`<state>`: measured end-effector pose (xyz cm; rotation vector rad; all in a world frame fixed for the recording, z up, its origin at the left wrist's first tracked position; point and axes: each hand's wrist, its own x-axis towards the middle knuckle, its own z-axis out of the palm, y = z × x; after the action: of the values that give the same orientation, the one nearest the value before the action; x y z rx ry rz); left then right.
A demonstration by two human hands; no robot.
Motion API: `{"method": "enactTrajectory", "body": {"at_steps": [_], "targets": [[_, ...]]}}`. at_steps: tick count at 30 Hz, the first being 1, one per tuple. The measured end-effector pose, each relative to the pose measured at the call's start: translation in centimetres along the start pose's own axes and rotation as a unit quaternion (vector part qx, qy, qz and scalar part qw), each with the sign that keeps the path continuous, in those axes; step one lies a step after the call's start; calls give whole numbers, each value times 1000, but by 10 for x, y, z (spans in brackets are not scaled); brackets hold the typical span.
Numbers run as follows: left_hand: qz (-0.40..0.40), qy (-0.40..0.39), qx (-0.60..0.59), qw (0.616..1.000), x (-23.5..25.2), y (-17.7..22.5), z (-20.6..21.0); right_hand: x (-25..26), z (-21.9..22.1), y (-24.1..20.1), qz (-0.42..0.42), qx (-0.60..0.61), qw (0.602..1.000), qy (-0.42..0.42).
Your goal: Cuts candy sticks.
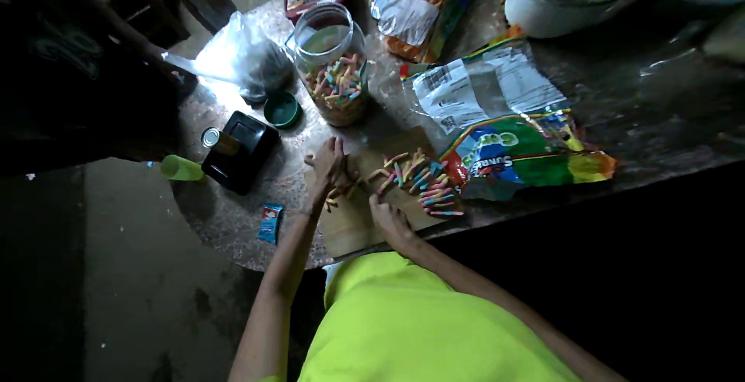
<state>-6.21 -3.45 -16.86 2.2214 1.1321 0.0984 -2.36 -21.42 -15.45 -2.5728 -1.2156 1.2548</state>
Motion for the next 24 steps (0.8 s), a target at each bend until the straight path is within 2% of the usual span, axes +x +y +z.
{"method": "enactTrajectory", "body": {"at_steps": [1,5,9,15,17,19,22,24], "targets": [[20,50,-1,999,-17,-8,9,0,2,2,0,4,1000,4],[36,135,42,989,-68,-39,48,4,3,5,-10,-5,1000,-3],[82,122,39,988,-85,-55,71,8,-1,-3,-6,-15,1000,-3],[54,189,69,978,-76,-56,78,3,10,16,2,-61,998,-2],[63,187,54,979,-76,-58,75,3,6,18,-4,-49,999,-11],[69,175,26,982,-79,-61,72,11,1,26,-35,3,999,-18],[63,177,-33,982,-86,-72,69,30,-4,52,-115,150,981,-29],[80,185,-63,978,-91,-78,73,31,-4,60,-118,243,962,-44]]}}
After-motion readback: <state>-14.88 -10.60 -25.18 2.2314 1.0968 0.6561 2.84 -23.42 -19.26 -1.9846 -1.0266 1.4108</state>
